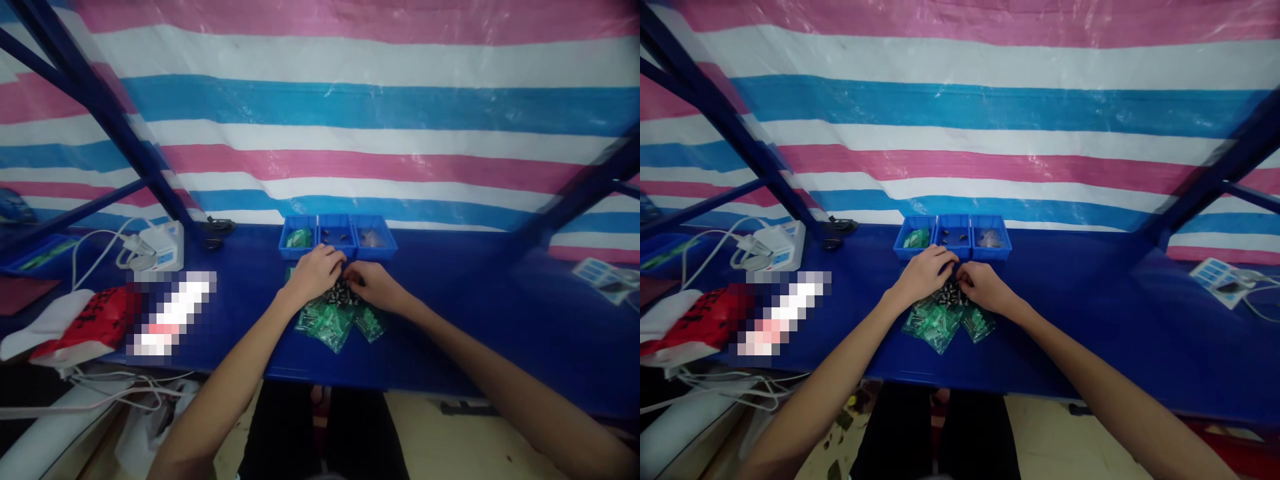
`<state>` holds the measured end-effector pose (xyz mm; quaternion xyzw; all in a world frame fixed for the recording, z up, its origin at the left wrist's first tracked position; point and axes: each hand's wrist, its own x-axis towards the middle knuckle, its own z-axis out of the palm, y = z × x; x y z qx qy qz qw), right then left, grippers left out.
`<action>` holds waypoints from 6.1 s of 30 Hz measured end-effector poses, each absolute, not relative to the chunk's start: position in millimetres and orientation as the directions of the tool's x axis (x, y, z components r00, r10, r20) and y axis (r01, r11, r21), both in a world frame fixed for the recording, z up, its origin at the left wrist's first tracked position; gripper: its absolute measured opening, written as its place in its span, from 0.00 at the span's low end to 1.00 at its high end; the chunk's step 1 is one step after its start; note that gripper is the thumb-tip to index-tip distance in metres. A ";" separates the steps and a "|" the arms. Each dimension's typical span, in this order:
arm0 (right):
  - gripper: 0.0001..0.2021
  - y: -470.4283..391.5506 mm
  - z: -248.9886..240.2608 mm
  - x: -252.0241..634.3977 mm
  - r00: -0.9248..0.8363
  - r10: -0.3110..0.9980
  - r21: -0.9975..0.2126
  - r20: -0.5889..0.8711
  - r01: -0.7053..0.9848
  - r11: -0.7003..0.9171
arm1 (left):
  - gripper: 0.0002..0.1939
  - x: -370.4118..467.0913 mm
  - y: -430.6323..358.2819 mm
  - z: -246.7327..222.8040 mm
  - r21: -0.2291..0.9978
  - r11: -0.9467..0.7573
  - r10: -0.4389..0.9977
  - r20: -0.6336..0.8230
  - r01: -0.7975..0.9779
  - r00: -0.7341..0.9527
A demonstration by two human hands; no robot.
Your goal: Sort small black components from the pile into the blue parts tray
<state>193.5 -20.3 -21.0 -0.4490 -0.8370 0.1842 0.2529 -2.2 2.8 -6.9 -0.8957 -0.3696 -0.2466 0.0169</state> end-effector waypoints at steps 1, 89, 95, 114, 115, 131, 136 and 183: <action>0.09 -20.5 -21.3 192.9 -0.470 0.840 -0.512 0.270 0.669 0.539 | 0.10 -2.6 3.2 -5.9 0.155 -0.726 0.653 0.462 0.670 0.600; 0.08 -27.6 -5.0 189.3 -0.174 0.866 -0.699 0.469 0.526 0.484 | 0.06 0.3 1.6 -2.8 0.240 -0.772 0.607 0.552 0.588 0.571; 0.09 -24.2 -1.6 192.5 -0.280 0.863 -0.665 0.419 0.553 0.502 | 0.12 -3.0 5.3 -8.7 0.060 -0.791 0.542 0.531 0.609 0.652; 0.11 13.2 2.7 183.7 -0.369 0.672 -0.247 0.642 0.730 0.638 | 0.11 -11.3 8.5 -4.6 0.150 -0.758 0.532 0.706 0.635 0.468; 0.11 3.4 2.1 185.2 -0.396 0.667 -0.243 0.631 0.715 0.655 | 0.11 -12.6 9.4 -5.2 0.155 -0.762 0.528 0.712 0.629 0.463; 0.04 -20.6 -23.9 183.4 -0.521 0.800 -0.348 0.296 0.721 0.599 | 0.11 -2.7 2.4 -5.4 0.191 -0.791 0.542 0.660 0.581 0.521; 0.07 -17.9 -25.0 182.7 -0.544 0.783 -0.377 0.302 0.686 0.622 | 0.11 -1.9 2.0 -2.0 0.166 -0.788 0.541 0.648 0.593 0.536; 0.06 -15.3 -13.5 187.3 -0.168 0.876 -0.747 0.452 0.464 0.475 | 0.10 -4.3 5.3 -4.5 0.128 -0.770 0.578 0.555 0.625 0.598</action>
